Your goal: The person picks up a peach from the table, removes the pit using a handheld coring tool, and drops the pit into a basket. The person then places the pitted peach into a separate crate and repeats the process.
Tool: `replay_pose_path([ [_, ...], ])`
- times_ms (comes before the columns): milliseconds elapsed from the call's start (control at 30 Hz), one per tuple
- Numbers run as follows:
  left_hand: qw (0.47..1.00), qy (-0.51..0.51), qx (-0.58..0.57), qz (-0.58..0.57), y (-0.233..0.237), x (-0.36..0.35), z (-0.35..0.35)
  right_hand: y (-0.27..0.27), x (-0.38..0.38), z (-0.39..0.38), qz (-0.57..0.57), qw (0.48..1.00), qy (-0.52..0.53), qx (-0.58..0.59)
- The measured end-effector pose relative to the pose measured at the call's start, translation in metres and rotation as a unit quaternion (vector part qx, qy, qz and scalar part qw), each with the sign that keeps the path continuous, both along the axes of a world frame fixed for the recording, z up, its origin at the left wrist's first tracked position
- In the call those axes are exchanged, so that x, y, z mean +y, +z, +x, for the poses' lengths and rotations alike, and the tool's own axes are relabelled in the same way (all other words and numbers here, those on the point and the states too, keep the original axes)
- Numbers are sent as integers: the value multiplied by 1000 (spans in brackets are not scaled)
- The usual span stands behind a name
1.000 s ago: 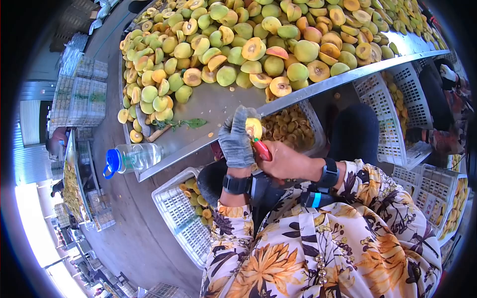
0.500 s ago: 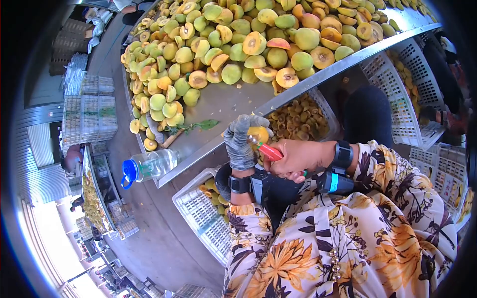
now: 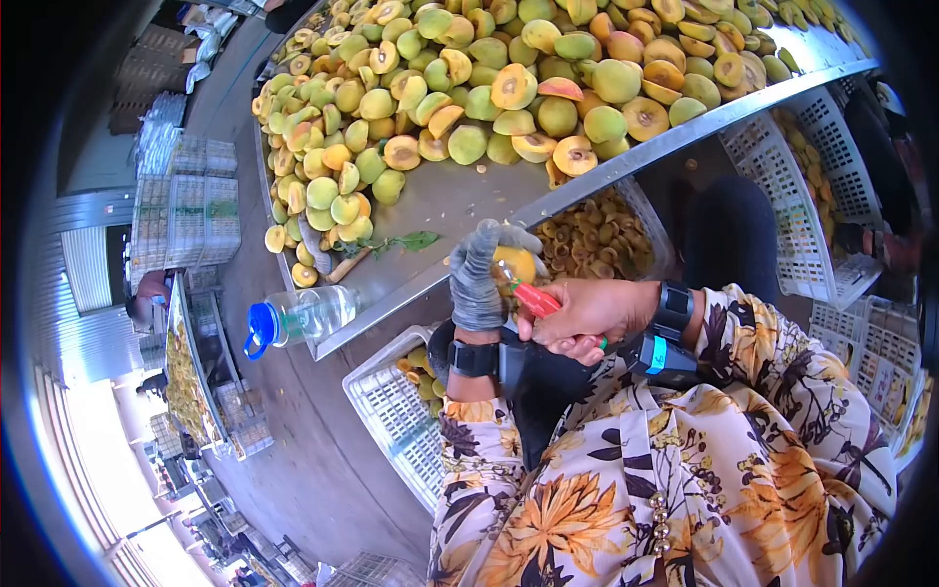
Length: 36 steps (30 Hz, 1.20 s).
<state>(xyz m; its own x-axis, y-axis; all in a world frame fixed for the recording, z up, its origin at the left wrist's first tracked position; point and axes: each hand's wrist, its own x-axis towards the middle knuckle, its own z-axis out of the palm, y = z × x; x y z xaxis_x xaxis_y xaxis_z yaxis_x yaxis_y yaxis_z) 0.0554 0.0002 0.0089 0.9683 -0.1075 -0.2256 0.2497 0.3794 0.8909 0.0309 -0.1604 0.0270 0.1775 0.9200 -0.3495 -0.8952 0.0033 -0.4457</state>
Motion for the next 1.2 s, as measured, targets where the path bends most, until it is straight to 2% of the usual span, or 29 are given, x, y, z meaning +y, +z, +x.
replay_pose_path([
  [33,988,-70,74,-115,0,2,0,-3,0,-1,49,998,6,40],
  [67,976,-117,69,-171,-8,5,1,-5,-1,-3,48,998,15,37],
  [100,976,-115,68,-170,-6,3,1,-5,-1,-2,48,998,17,36],
  [167,975,-31,152,-158,1,-3,4,-7,-3,0,27,998,-11,56],
  [200,981,51,163,-93,-4,-2,7,-8,-5,0,49,998,-16,34],
  [233,968,51,159,-189,-12,17,7,-4,-8,1,48,998,-11,31],
  [267,988,127,47,-71,-40,37,3,3,-12,1,59,998,0,-23],
  [300,977,196,-65,49,-60,52,-1,7,-17,2,69,995,8,-77],
  [333,922,227,-150,275,-49,64,-8,2,-21,5,43,992,6,-116],
  [367,811,244,-225,482,-36,80,-19,-9,-25,6,40,992,5,-118],
  [400,762,242,-248,546,-28,98,-34,-27,-28,8,-92,889,27,-448],
  [433,709,239,-270,607,-21,120,-48,-43,-33,9,-212,664,48,-716],
  [467,821,275,-86,493,-18,157,-57,-50,-40,-4,-328,571,15,-753],
  [500,883,294,103,351,-22,184,-65,-60,-40,-7,-332,569,15,-752],
  [533,788,263,109,545,-11,180,-73,-64,-39,-7,-401,546,60,-733],
  [567,655,223,110,714,1,176,-80,-65,-39,-4,-465,519,105,-709],
  [600,625,183,78,755,-6,194,-81,-66,-43,-3,-384,567,39,-728],
  [633,625,182,79,755,-1,188,-74,-65,-40,-5,-384,568,40,-727],
  [700,686,139,-23,714,10,172,-37,-60,-32,-5,-308,604,18,-735],
  [733,668,80,-122,730,13,159,-17,-55,-32,-5,-310,600,15,-737],
  [767,640,22,-221,735,15,139,7,-49,-32,-7,-290,625,-13,-724],
  [800,674,6,-197,713,18,115,32,-43,-33,-9,-270,649,-42,-710],
  [833,705,-10,-173,688,19,90,58,-39,-36,-10,-274,644,-45,-713],
  [900,623,-80,-262,733,6,55,104,-33,-47,-14,-268,643,-97,-710],
  [967,584,-159,-214,766,2,21,134,-33,-59,-19,-271,633,-115,-716],
  [1033,528,-169,-163,816,-14,4,156,-27,-71,-23,-299,643,-95,-699],
  [1100,537,-164,-139,816,-36,1,174,-22,-80,-24,-298,635,-120,-703],
  [1167,627,-60,-26,776,-60,1,182,-23,-84,-25,-309,655,-115,-680],
  [1200,625,-63,-25,778,-50,-5,172,-25,-83,-24,-308,656,-116,-679],
])
